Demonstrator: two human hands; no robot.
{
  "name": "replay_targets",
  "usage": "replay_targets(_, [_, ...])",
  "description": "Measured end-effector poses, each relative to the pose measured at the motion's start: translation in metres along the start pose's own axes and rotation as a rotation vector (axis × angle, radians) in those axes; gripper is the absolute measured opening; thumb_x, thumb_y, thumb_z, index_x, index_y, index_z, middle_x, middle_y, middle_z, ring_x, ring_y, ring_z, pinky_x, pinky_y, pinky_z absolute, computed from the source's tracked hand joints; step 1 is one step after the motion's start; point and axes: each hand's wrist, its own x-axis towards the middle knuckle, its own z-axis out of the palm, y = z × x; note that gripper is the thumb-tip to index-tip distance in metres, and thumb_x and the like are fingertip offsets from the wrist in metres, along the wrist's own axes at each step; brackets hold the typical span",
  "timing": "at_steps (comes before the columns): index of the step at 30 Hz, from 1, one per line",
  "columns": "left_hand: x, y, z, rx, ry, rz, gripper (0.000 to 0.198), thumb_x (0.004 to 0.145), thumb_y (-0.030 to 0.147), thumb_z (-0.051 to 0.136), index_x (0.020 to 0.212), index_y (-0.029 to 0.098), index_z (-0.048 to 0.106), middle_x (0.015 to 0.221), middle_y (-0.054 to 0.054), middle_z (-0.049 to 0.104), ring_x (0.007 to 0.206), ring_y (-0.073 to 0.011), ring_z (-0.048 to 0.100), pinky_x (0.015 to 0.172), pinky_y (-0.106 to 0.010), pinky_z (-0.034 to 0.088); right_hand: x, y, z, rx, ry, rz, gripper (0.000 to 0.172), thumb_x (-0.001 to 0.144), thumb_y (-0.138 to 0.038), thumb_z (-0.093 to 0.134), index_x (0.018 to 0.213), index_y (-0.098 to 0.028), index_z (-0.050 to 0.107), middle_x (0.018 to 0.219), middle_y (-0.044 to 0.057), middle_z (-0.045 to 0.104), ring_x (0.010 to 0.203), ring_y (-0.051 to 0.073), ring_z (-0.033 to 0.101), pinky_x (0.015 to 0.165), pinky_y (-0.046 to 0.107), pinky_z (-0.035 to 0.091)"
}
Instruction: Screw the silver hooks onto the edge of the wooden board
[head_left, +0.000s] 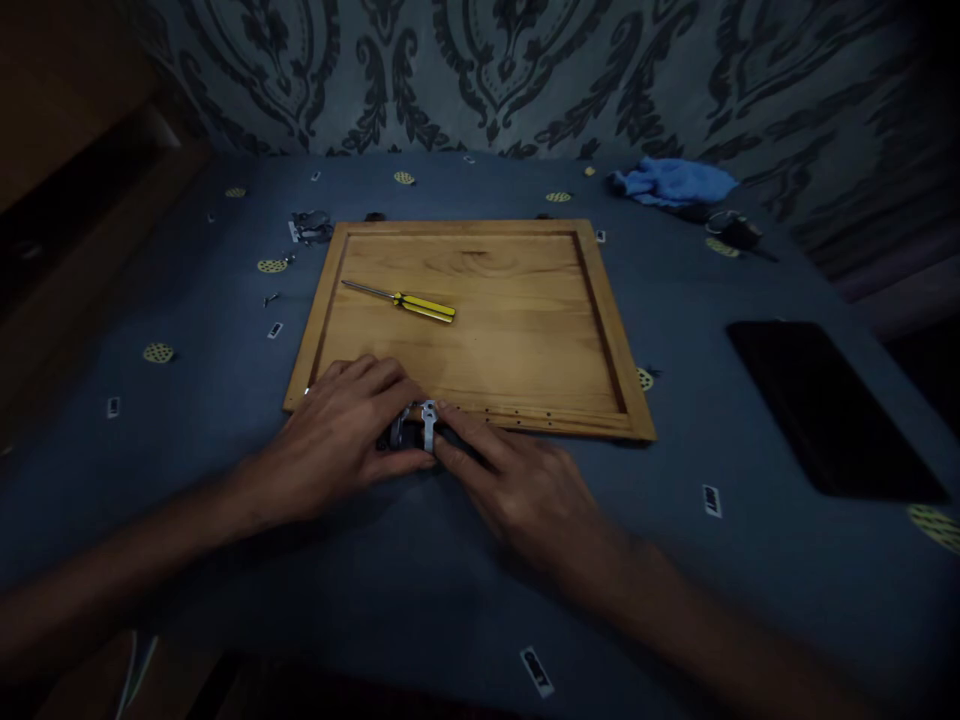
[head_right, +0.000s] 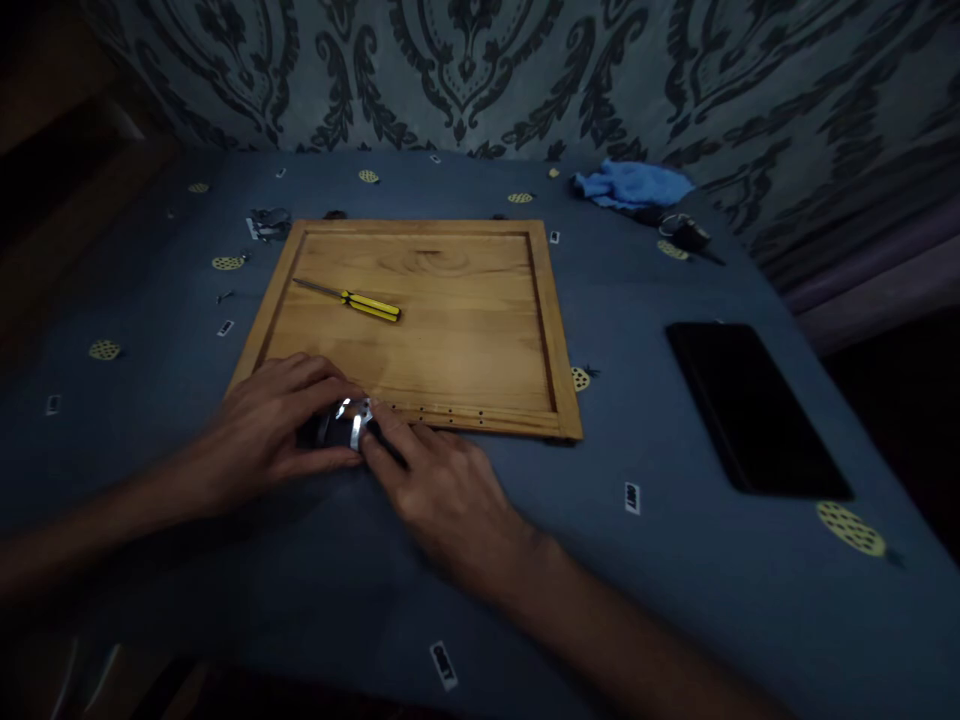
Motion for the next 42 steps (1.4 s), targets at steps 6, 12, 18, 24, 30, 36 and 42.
replay_targets(6, [-0.0005,-0.0006,-0.0006,-0.022,-0.009,-0.006,0.037,0.093,0.05,0.072,0.117,0.021,0.067,0.108,-0.006,0.067,0.101,-0.0256,0.062,0.083,-0.039,0.046,-0.0005,-0.0003,-0.0006,-0.001,-0.043,0.02,0.041,0.092,0.0,0.052,0.127,-0.013,0.071,0.139,0.017,0.07,0.095,0.023,0.077,0.069,0.034,0.067])
replay_targets(12, [-0.0008,-0.0011,0.0011,-0.015,0.025,0.016,0.037,0.092,0.048,0.073,0.114,0.019,0.068,0.105,-0.006,0.067,0.097,-0.0255,0.063,0.081,-0.039,0.046,-0.0001,0.0013,-0.002,-0.01,-0.033,0.005,0.04,0.093,-0.002,0.053,0.127,-0.013,0.071,0.137,0.017,0.071,0.096,0.023,0.077,0.07,0.034,0.067])
replay_targets(18, [-0.0007,-0.0013,-0.0001,-0.04,0.015,0.013,0.036,0.093,0.046,0.073,0.115,0.018,0.068,0.104,-0.006,0.066,0.097,-0.0269,0.062,0.081,-0.041,0.047,-0.0026,0.0024,0.002,-0.038,0.071,0.003,0.035,0.096,-0.004,0.052,0.122,-0.014,0.073,0.134,0.015,0.073,0.09,0.022,0.077,0.071,0.035,0.067])
replay_targets(24, [-0.0007,-0.0017,0.0001,-0.044,0.018,0.019,0.033,0.094,0.046,0.072,0.113,0.02,0.068,0.103,-0.005,0.066,0.097,-0.0256,0.062,0.082,-0.04,0.046,-0.0037,0.002,0.002,-0.02,0.079,0.022,0.034,0.097,-0.005,0.054,0.123,-0.016,0.073,0.133,0.014,0.074,0.094,0.022,0.077,0.073,0.034,0.067])
replay_targets(30, [-0.0008,-0.0018,0.0013,-0.033,0.017,0.018,0.032,0.093,0.044,0.074,0.113,0.021,0.067,0.102,-0.004,0.066,0.096,-0.0243,0.061,0.082,-0.038,0.043,-0.0022,0.0019,-0.0007,-0.021,0.091,0.017,0.036,0.096,-0.003,0.05,0.121,-0.015,0.073,0.134,0.013,0.073,0.095,0.021,0.077,0.074,0.033,0.066])
replay_targets(36, [-0.0011,-0.0026,0.0022,-0.025,0.018,0.013,0.032,0.094,0.045,0.073,0.114,0.021,0.068,0.103,-0.003,0.066,0.096,-0.0233,0.061,0.082,-0.038,0.042,-0.0037,0.0021,0.0002,-0.014,0.04,0.038,0.037,0.095,-0.004,0.053,0.124,-0.016,0.073,0.138,0.013,0.071,0.097,0.021,0.076,0.075,0.032,0.066])
replay_targets(42, [-0.0011,-0.002,0.0013,-0.026,0.017,0.021,0.034,0.093,0.047,0.073,0.113,0.02,0.068,0.102,-0.004,0.066,0.096,-0.0244,0.062,0.081,-0.038,0.043,-0.0039,0.0034,-0.0004,0.031,0.028,0.038,0.035,0.096,-0.006,0.057,0.126,-0.015,0.072,0.138,0.015,0.071,0.098,0.024,0.077,0.077,0.038,0.067])
